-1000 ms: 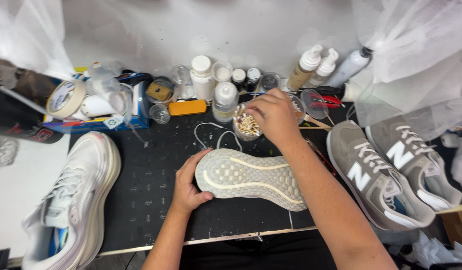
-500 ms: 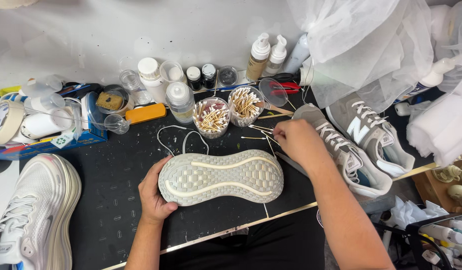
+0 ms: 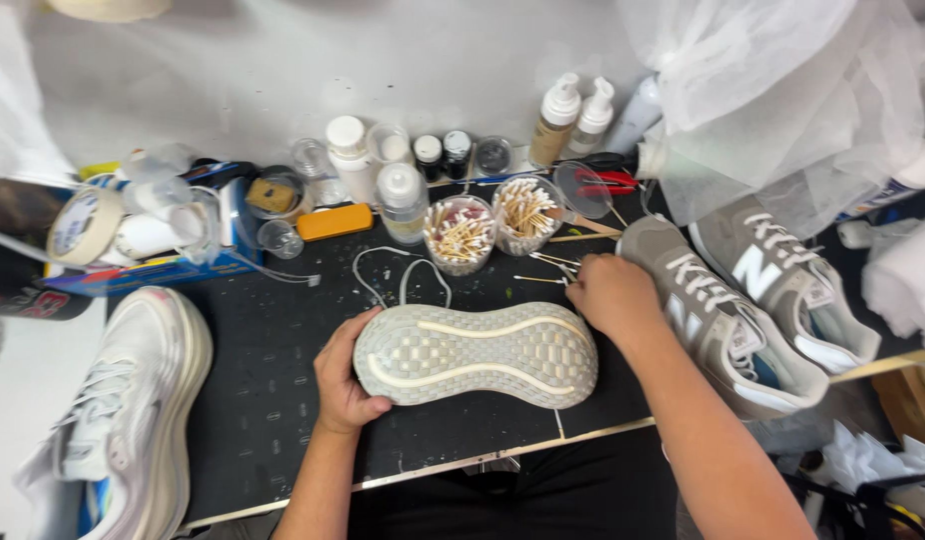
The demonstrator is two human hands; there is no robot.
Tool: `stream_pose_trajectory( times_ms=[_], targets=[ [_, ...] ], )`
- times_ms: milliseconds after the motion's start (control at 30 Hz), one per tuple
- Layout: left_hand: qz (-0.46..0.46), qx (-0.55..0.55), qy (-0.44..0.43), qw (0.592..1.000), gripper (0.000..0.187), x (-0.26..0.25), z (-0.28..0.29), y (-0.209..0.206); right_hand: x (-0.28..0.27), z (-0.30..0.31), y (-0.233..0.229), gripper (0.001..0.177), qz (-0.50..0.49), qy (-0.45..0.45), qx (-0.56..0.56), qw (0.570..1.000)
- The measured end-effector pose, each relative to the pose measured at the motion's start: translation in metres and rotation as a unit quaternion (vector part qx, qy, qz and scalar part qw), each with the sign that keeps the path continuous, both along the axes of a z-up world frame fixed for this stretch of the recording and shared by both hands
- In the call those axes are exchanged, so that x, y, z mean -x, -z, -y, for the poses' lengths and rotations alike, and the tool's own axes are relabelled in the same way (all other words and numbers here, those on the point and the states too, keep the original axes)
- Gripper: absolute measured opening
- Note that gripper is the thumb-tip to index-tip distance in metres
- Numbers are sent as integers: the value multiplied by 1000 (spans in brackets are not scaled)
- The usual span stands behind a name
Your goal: The person cleans the sole of a white sneaker using a cotton swab, meticulously working into the tread patterns. They repeatedly dip the swab into a liquid container to refresh it. The person then flips the shoe over and uses a metal tool to clean the laces and upper part of the shoe.
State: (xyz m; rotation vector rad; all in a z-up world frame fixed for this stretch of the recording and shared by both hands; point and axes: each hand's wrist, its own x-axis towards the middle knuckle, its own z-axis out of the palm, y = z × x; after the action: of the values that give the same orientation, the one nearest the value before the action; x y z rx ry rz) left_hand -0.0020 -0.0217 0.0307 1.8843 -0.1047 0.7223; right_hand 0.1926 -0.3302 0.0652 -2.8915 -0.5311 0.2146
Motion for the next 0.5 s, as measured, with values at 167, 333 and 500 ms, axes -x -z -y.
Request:
stream_pose_trajectory(
  times_ms=[167,333,500],
  targets=[
    [-8,6,14,1000,109,3,-4,-4,4,-1,-42,23,21,23,-26,999],
    [-15,17,23,999,110,3,-6,-7,8,-34,-87,18,9,45,-227,973],
    [-33,29,28,999,111,5,-6,-11,8,-106,-72,30,-81,-35,-639,764]
  ],
)
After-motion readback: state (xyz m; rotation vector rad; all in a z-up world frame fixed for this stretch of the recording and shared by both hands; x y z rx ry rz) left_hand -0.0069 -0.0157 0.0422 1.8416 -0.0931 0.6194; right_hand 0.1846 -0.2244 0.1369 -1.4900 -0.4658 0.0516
